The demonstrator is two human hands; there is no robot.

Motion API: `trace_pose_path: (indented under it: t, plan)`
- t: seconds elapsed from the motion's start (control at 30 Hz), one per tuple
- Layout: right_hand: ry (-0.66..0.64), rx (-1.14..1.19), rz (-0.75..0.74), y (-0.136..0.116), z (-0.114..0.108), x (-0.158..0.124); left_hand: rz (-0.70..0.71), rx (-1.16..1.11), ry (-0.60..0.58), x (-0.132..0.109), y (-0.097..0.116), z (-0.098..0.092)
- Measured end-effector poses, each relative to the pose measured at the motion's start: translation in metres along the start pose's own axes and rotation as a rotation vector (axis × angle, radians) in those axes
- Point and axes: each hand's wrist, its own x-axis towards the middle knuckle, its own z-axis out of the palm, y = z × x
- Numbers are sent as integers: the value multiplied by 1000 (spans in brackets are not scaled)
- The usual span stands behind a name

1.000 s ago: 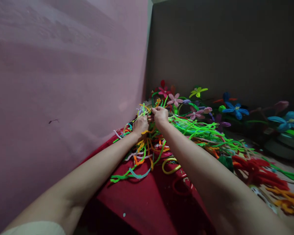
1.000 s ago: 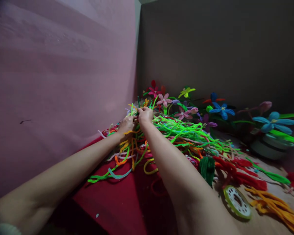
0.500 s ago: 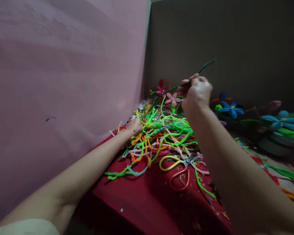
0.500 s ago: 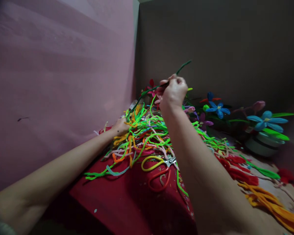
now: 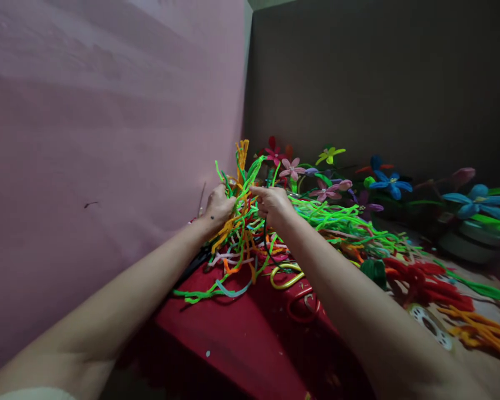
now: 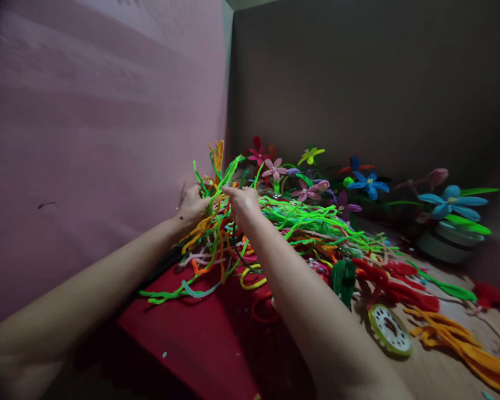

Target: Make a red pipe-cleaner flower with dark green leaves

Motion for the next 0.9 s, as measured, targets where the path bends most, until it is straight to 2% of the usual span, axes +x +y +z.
trace_pose_path:
  t: [0.1,0.2,0.37,0.6,0.77,0.9]
  plan:
    - [13,-20,29,10,1,2,-6,-143,-37,5,2,-3]
    - [8,-32,35,12,-1,4,-74,-279,-145,11,1,-11]
    - [75,-25,-62,13,3,16,-173,-417,-256,14,-2,-21]
    - [128,-43,-108,22,17,38,-200,-514,-406,8,-6,-19]
    - [147,-56,-73,22,16,35,-188,-535,-515,12,-9,-18]
    - [168,-41,-41,21,13,33,-180,-503,-538,15,-9,-22]
